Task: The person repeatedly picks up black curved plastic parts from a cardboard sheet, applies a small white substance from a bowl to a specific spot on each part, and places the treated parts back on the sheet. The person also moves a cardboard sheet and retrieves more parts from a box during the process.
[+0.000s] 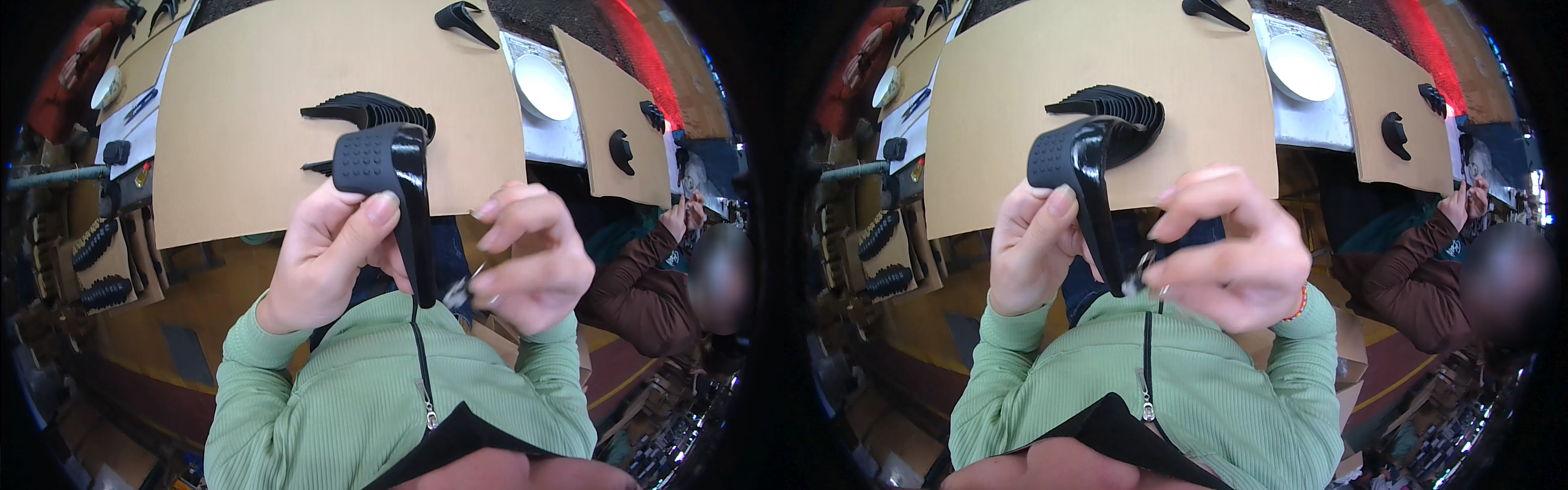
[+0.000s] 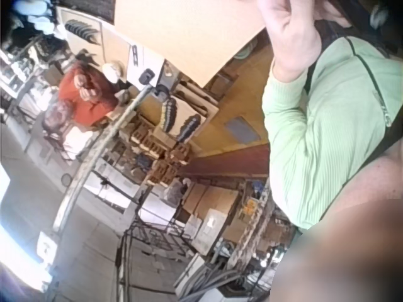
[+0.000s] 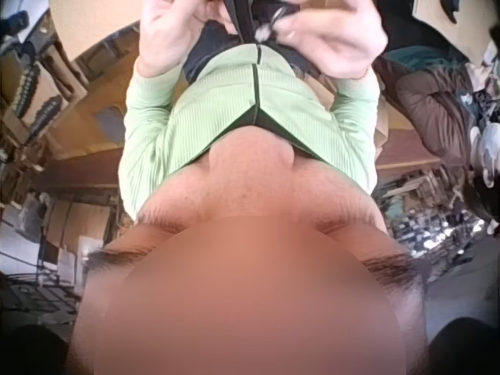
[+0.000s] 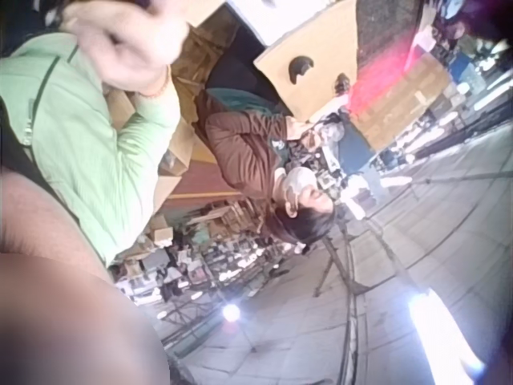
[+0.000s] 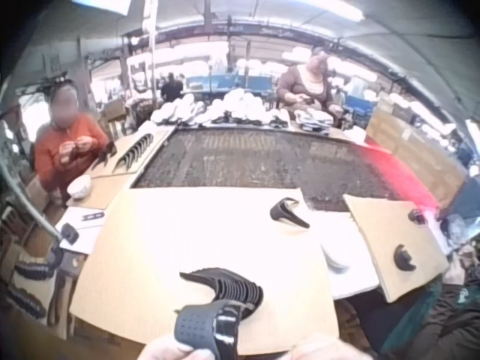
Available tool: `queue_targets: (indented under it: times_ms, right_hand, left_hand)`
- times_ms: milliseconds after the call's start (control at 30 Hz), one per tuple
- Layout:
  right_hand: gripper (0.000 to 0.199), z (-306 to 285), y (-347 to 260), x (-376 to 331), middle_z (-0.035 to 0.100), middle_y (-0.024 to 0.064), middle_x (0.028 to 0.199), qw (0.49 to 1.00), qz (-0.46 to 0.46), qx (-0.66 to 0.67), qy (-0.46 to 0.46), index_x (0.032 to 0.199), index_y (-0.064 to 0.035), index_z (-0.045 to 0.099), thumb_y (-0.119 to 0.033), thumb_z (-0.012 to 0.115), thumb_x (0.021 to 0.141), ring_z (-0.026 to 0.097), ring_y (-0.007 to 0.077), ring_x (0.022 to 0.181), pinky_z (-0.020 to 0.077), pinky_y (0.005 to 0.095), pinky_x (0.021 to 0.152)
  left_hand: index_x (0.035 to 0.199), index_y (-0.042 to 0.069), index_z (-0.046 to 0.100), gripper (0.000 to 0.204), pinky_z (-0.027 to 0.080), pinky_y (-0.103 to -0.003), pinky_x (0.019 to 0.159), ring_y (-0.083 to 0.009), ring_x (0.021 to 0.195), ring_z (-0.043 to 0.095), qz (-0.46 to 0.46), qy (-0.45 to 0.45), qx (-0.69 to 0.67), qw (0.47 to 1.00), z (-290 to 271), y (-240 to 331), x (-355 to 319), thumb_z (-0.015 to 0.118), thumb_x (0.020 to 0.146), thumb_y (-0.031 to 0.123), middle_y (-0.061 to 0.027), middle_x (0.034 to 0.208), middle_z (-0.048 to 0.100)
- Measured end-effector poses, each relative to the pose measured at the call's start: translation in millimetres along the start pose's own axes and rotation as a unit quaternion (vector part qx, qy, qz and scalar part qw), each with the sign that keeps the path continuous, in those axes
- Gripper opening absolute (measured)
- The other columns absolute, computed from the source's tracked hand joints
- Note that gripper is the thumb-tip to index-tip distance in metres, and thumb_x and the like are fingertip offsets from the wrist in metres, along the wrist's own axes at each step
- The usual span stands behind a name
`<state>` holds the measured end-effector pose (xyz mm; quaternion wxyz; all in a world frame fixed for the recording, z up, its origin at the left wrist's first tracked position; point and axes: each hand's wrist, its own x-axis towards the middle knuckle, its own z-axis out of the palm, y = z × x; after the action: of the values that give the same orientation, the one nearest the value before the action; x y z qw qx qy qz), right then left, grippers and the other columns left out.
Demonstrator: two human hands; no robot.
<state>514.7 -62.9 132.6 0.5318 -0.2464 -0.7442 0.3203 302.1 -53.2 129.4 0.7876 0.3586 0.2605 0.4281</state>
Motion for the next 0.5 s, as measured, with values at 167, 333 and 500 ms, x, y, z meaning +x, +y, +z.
queue_targets:
  times_ms: [167, 333, 500]
  right_hand:
    - [0.02, 13, 15, 6, 0.056, 0.0075, 0.082, 0.973, 0.092, 0.029, 0.212, 0.09, -0.0007, 0.069, 0.008, 0.072, 0.071, 0.054, 0.0108, 0.068, 0.0418, 0.0203, 0.059]
    - [0.02, 16, 17, 15, 0.057, 0.0047, 0.078, 0.988, 0.054, -0.038, 0.142, 0.091, 0.0006, 0.069, 0.007, 0.072, 0.072, 0.054, 0.0107, 0.067, 0.0415, 0.0211, 0.055]
    - [0.026, 20, 14, 13, 0.05, 0.003, 0.072, 0.999, -0.025, -0.005, 0.025, 0.087, -0.0083, 0.073, -0.001, 0.079, 0.063, 0.048, 0.0126, 0.056, 0.0367, 0.0244, 0.047]
  left_hand:
    - [0.117, -0.003, 0.048, 0.027, 0.054, -0.027, 0.062, -0.0146, 0.072, 0.063, 0.023, -0.08, -0.037, 0.996, -7, -11, 1, 0.045, 0.097, 0.014, -0.0092, 0.09, 0.061]
    - [0.118, -0.002, 0.049, 0.027, 0.054, -0.027, 0.064, -0.0145, 0.074, 0.063, 0.044, -0.128, -0.075, 0.988, -16, -15, 6, 0.045, 0.096, 0.013, -0.0088, 0.092, 0.061]
    - [0.117, -0.002, 0.048, 0.027, 0.052, -0.025, 0.07, -0.0138, 0.08, 0.061, 0.023, -0.087, -0.188, 0.978, -19, -15, 11, 0.045, 0.096, 0.015, -0.0091, 0.094, 0.06]
